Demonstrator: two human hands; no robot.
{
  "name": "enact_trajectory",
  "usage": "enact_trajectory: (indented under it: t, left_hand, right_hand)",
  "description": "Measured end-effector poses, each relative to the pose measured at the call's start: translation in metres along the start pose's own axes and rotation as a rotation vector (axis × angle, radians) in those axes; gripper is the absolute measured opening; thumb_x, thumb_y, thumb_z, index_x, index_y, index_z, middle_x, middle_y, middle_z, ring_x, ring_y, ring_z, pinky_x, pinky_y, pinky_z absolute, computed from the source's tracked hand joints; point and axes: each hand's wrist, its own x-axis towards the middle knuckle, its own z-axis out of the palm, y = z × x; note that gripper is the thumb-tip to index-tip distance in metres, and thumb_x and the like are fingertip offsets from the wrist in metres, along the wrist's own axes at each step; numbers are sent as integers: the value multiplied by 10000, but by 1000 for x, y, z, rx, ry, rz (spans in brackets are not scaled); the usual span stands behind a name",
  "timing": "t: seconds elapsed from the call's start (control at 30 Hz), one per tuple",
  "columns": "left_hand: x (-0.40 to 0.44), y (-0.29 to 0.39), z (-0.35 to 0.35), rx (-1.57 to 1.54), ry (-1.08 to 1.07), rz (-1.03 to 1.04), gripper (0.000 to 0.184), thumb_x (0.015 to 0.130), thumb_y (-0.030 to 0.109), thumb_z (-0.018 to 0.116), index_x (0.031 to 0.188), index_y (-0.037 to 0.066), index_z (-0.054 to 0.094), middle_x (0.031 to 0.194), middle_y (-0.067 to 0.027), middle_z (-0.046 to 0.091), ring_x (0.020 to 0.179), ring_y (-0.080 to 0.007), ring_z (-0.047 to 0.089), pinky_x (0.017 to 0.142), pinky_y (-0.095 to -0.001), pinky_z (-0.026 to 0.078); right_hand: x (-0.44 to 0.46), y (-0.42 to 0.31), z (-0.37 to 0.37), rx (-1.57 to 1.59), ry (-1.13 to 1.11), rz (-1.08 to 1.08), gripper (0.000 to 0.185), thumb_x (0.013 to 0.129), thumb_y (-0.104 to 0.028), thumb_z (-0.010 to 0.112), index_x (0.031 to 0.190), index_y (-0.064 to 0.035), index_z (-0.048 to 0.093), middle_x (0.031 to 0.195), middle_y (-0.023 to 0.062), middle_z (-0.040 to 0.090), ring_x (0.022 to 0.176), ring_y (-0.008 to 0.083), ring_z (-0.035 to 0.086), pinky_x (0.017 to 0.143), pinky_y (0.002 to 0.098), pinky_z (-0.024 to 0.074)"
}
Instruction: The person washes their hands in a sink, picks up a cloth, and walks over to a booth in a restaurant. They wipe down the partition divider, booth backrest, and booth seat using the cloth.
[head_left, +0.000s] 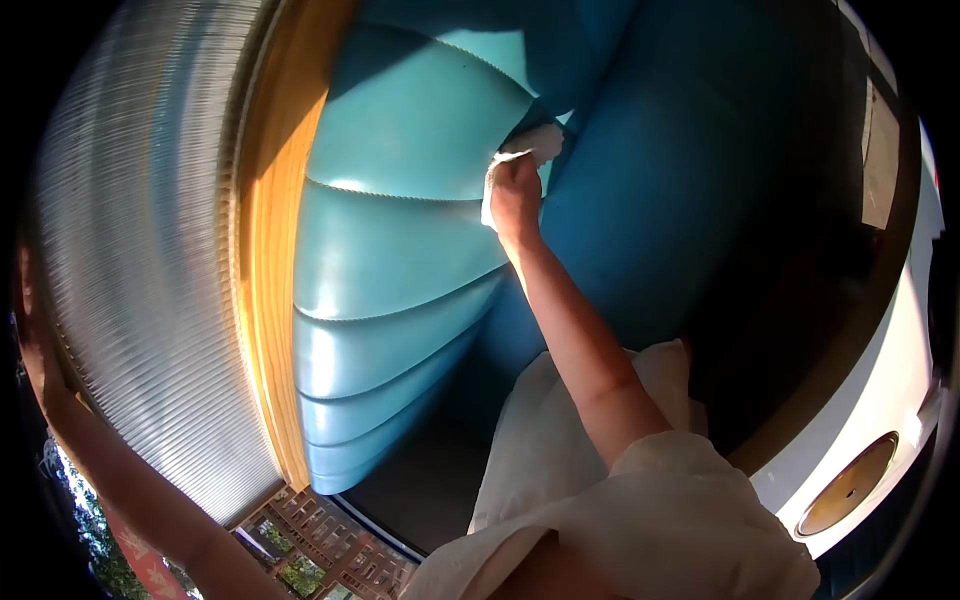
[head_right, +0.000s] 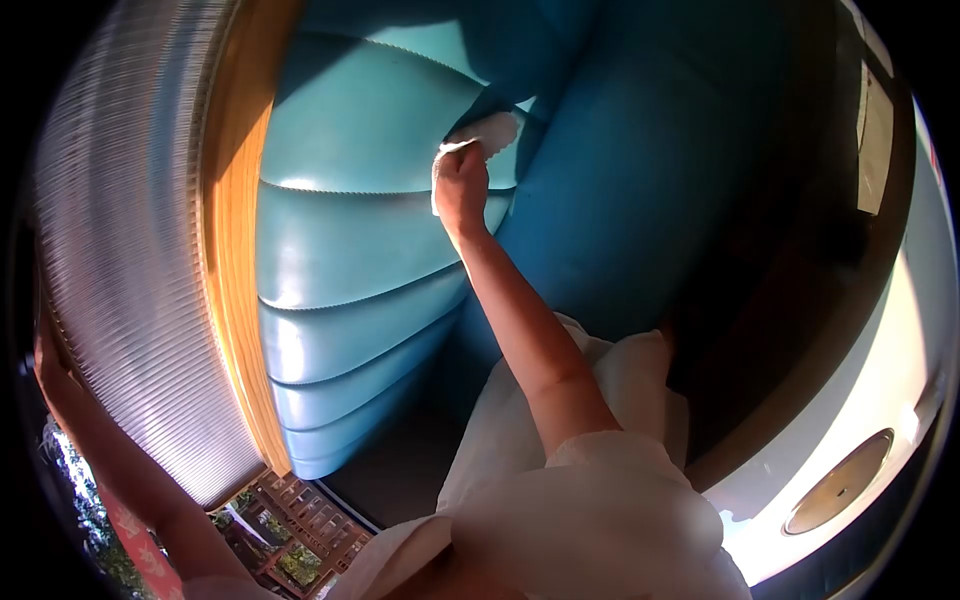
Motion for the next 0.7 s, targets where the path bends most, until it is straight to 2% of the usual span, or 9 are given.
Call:
enact_trajectory:
  t: [0.07, 0.17, 0.27, 0.3, 0.33, 0.4, 0.43, 0.57, 0.7]
  left_hand:
    - [0, 2, 0, -9, 12, 12, 624, 837, 493, 525, 1302, 93, 409, 1262, -120, 479, 1163, -230, 452, 961, -350, 365]
    - [1, 6, 2, -23, 25, 26, 623, 837, 489, 529, 1300, 89, 411, 1259, -121, 482, 1160, -230, 455, 959, -347, 367]
    - [-5, 14, 7, -39, 23, 40, 623, 837, 485, 533, 1298, 84, 413, 1255, -122, 484, 1157, -230, 458, 957, -345, 370]
    - [-7, 17, 7, -33, 29, 36, 623, 836, 484, 534, 1297, 83, 414, 1254, -123, 485, 1156, -230, 459, 956, -344, 371]
    - [-10, 19, 8, -41, 24, 36, 623, 836, 482, 536, 1297, 81, 414, 1253, -123, 486, 1155, -229, 460, 955, -343, 372]
    - [-14, 21, 8, -50, 21, 35, 622, 836, 480, 538, 1296, 78, 416, 1251, -124, 488, 1152, -229, 462, 954, -341, 373]
    - [-14, 21, 8, -57, 20, 35, 622, 836, 479, 540, 1295, 77, 416, 1250, -125, 489, 1151, -229, 463, 953, -340, 374]
    - [-19, 18, 8, -85, 18, 40, 622, 836, 474, 545, 1292, 71, 419, 1246, -126, 492, 1147, -229, 467, 950, -337, 377]
    - [-16, 12, 10, -123, -2, 69, 621, 836, 469, 550, 1290, 65, 421, 1242, -128, 496, 1143, -228, 471, 946, -333, 381]
  right_hand:
    - [-12, -15, -6, 36, -49, -29, 233, 883, -177, 437, 997, 22, 477, 847, 225, 584, 820, 374, 567, 734, 377, 437]
    - [-11, -49, -40, -16, -314, -129, 230, 879, -177, 450, 1023, -8, 510, 905, 217, 591, 866, 383, 565, 756, 370, 434]
    - [63, -18, -65, -84, -7, -304, 275, 899, -207, 420, 1057, 0, 510, 996, 207, 588, 869, 337, 587, 717, 368, 468]
    - [83, -15, -71, 63, 64, 9, 312, 911, -238, 396, 1108, -13, 484, 1045, 162, 576, 876, 285, 598, 738, 333, 489]
    - [103, -5, -70, 334, 52, 135, 327, 922, -246, 378, 1152, -30, 459, 1047, 116, 566, 882, 242, 598, 750, 301, 501]
    - [127, 13, -38, 227, 62, 59, 249, 914, -220, 398, 1063, -32, 465, 993, 97, 548, 876, 194, 560, 770, 299, 463]
    - [122, 7, -26, 134, 92, -27, 180, 906, -194, 419, 973, -35, 470, 938, 78, 531, 871, 146, 522, 789, 297, 426]
    - [70, -27, 6, 290, 93, -58, 178, 910, -164, 424, 988, -13, 477, 934, 65, 516, 826, 133, 476, 753, 286, 405]
    - [-8, -37, 9, 48, -149, -298, 175, 893, -170, 475, 983, -20, 466, 871, 139, 551, 804, 218, 534, 704, 321, 435]
